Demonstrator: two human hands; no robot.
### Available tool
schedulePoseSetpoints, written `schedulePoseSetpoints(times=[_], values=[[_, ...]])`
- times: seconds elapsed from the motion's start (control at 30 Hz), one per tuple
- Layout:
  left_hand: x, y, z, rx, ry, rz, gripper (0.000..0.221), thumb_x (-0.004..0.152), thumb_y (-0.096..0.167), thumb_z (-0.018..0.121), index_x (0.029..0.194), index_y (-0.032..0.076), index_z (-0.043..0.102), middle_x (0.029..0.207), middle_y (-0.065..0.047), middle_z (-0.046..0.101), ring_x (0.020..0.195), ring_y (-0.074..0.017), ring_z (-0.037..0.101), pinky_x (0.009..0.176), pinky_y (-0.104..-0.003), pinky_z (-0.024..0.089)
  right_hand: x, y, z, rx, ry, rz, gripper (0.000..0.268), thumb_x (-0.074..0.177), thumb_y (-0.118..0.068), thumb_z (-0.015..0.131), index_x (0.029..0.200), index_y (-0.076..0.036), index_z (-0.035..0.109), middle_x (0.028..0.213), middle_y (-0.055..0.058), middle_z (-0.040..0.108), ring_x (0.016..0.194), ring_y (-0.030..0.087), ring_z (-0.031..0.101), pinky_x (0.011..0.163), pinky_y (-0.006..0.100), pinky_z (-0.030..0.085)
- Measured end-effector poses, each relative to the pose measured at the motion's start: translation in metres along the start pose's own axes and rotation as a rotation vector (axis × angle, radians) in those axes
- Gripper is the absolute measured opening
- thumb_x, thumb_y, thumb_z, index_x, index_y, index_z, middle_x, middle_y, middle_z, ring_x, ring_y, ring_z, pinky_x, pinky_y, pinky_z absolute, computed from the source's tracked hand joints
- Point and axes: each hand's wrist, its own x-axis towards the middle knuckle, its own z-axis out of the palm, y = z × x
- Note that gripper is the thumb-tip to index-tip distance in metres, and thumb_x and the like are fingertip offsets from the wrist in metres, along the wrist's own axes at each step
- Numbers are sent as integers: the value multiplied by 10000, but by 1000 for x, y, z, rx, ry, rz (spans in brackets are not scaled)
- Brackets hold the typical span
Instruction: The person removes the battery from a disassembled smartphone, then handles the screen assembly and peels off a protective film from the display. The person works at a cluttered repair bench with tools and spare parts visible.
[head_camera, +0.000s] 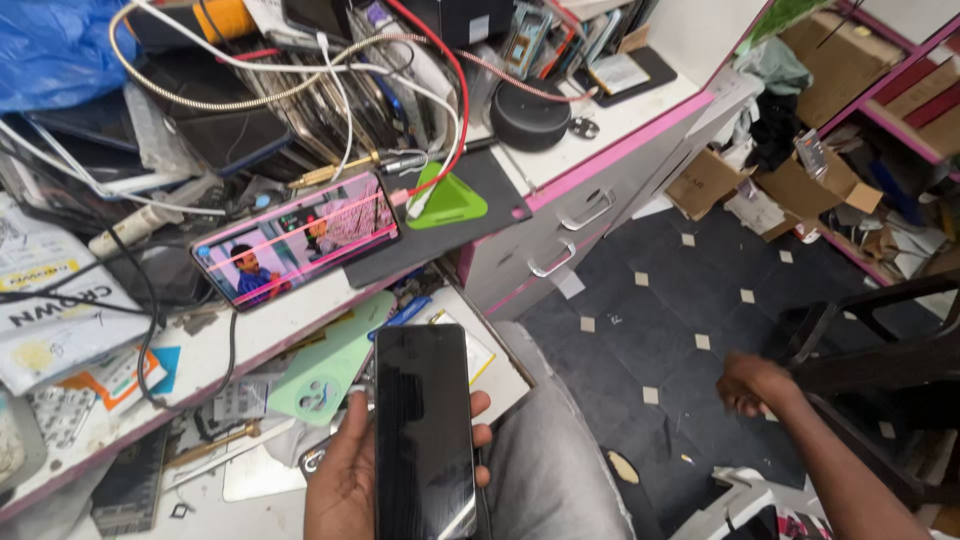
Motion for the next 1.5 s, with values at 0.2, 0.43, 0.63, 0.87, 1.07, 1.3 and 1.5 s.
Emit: schedulePoseSetpoints(times=[0.2,0.43,0.63,0.87,1.07,1.3,1.5], values=[[7,0,-9,-1,100,-63,786,941,567,329,1518,51,465,1342,-351,633,1077,-427,708,785,-533,621,-7,-50,-85,282,888,-139,285,998,-301,782,1013,-16,784,923,174,758,825,316,747,782,442,583],[2,1,-14,14,42,17,779,971,568,320,1517,28,453,1356,-377,618,1105,-448,701,799,-554,618,3,-64,-73,355,869,-302,236,966,-265,788,1010,-33,786,899,144,762,796,232,749,746,391,593],[-10,2,-7,-35,70,36,797,976,583,309,1472,-17,477,1383,-376,608,1142,-478,683,840,-586,599,47,-49,-15,100,-246,-23,154,890,-150,738,995,-68,817,760,84,787,582,179,686,526,319,558],[-24,6,0,36,228,111,764,959,524,304,1466,-17,486,1320,-323,635,1123,-473,680,907,-604,587,75,-48,24,55,-513,-168,247,896,-31,552,1038,-14,753,779,76,760,592,143,667,491,286,516],[-36,5,-8,-72,-80,119,723,1037,516,341,1501,-34,415,1335,-320,606,1169,-470,649,925,-618,580,65,-114,-7,344,-393,-391,273,939,-226,573,1082,-55,732,816,49,662,713,145,608,595,294,525],[-55,3,-16,-11,-133,-12,782,1001,577,314,1540,17,402,1373,-265,615,1184,-413,679,900,-518,621,-60,-236,-75,376,-414,-735,391,924,-416,709,985,-30,700,739,-15,530,714,111,462,636,295,416],[-77,0,-14,182,-203,-5,746,1064,572,331,1582,37,364,1411,-218,585,1153,-356,688,870,-437,617,-157,-289,-78,733,-803,-889,556,901,-455,732,1267,-36,746,815,-63,534,751,86,492,665,250,433]])
